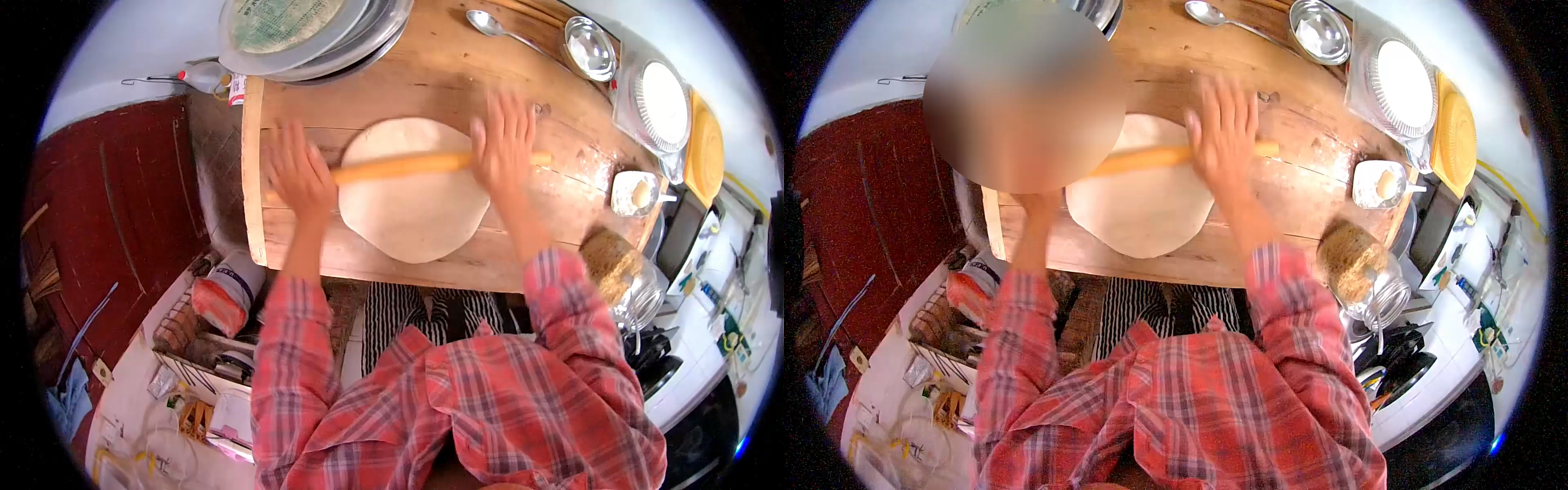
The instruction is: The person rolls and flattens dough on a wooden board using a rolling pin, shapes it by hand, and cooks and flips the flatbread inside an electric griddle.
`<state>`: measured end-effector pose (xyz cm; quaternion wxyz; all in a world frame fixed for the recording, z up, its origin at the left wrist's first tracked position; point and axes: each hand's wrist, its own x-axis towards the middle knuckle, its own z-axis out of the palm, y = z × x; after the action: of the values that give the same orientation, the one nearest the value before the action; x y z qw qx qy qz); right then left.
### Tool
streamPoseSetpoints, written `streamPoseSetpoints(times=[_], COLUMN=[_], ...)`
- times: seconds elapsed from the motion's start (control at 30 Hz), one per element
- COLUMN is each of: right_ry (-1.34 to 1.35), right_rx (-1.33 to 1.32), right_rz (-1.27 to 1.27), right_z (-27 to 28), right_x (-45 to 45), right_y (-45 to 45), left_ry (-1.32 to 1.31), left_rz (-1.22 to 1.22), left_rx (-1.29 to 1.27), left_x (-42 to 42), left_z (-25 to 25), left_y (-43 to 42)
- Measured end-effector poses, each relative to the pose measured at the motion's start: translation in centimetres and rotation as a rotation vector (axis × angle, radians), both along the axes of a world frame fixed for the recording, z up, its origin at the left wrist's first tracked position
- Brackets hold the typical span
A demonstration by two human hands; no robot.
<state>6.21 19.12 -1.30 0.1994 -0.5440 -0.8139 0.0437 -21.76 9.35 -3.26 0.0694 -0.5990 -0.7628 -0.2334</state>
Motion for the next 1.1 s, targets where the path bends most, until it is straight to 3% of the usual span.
streamPoseSetpoints(times=[0.07,0.17,0.2,0.27,0.37,0.43,0.5,0.53,0.63,0.7,0.77,0.83,0.87,0.93,0.97,1.0,1.03,1.07,1.1], right_ry=[0.113,0.057,0.098,-0.011,-0.133,-0.115,-0.114,-0.058,-0.068,-0.036,-0.100,-0.169,-0.151,-0.132,-0.143,-0.153,-0.152,-0.116,-0.079], right_rx=[0.194,0.239,0.264,0.051,-0.116,-0.147,-0.155,-0.039,0.106,0.157,-0.025,-0.006,-0.036,-0.063,-0.194,-0.324,-0.317,-0.274,-0.229], right_rz=[-0.034,-0.085,-0.094,-0.085,-0.004,-0.015,0.011,0.026,-0.051,-0.073,0.083,0.144,0.222,0.301,0.322,0.343,0.342,0.378,0.414], right_z=[-0.8,-0.1,-0.6,-0.9,1.0,1.3,1.0,-0.1,-0.3,-0.2,0.0,0.4,1.1,1.9,2.1,2.4,2.9,3.5,4.0], right_x=[-2.3,-3.2,-2.8,-0.8,2.9,3.3,3.2,2.3,-1.6,-2.2,-1.9,0.0,1.2,3.6,4.9,5.7,6.0,6.3,6.6], right_y=[5.9,9.9,9.5,4.5,-5.5,-7.1,-6.5,-3.9,4.4,5.4,4.5,1.1,-0.4,-2.4,-3.0,-3.7,-4.6,-5.6,-6.6], left_ry=[0.027,0.016,-0.109,0.033,-0.084,-0.103,-0.047,0.010,-0.129,-0.137,-0.038,-0.015,-0.013,-0.555,-0.553,-0.506,-0.456,-0.593,-0.586], left_rz=[0.147,0.209,0.288,0.221,0.008,-0.034,-0.055,-0.080,0.172,0.242,-0.007,-0.439,-0.440,-0.280,-0.284,-0.274,-0.261,-0.344,-0.345], left_rx=[-0.022,-0.026,-0.146,-0.130,-0.284,-0.299,-0.221,-0.167,-0.218,-0.202,-0.477,-0.377,-0.372,-0.657,-0.653,-0.834,-1.014,-1.106,-1.098], left_x=[-2.7,-4.0,-2.9,-0.4,4.4,4.9,3.6,2.2,-0.3,-0.7,1.3,3.6,4.6,6.0,6.0,5.9,5.8,5.1,5.5], left_z=[-0.3,-0.8,0.0,-1.1,1.2,1.5,0.4,-0.2,-0.1,-0.7,-0.4,-0.3,1.0,4.4,5.0,5.3,5.2,2.7,2.9], left_y=[5.3,8.0,7.4,2.8,-7.0,-8.3,-6.6,-3.8,5.3,6.3,5.5,4.0,4.2,5.3,5.9,7.0,8.2,8.4,8.3])
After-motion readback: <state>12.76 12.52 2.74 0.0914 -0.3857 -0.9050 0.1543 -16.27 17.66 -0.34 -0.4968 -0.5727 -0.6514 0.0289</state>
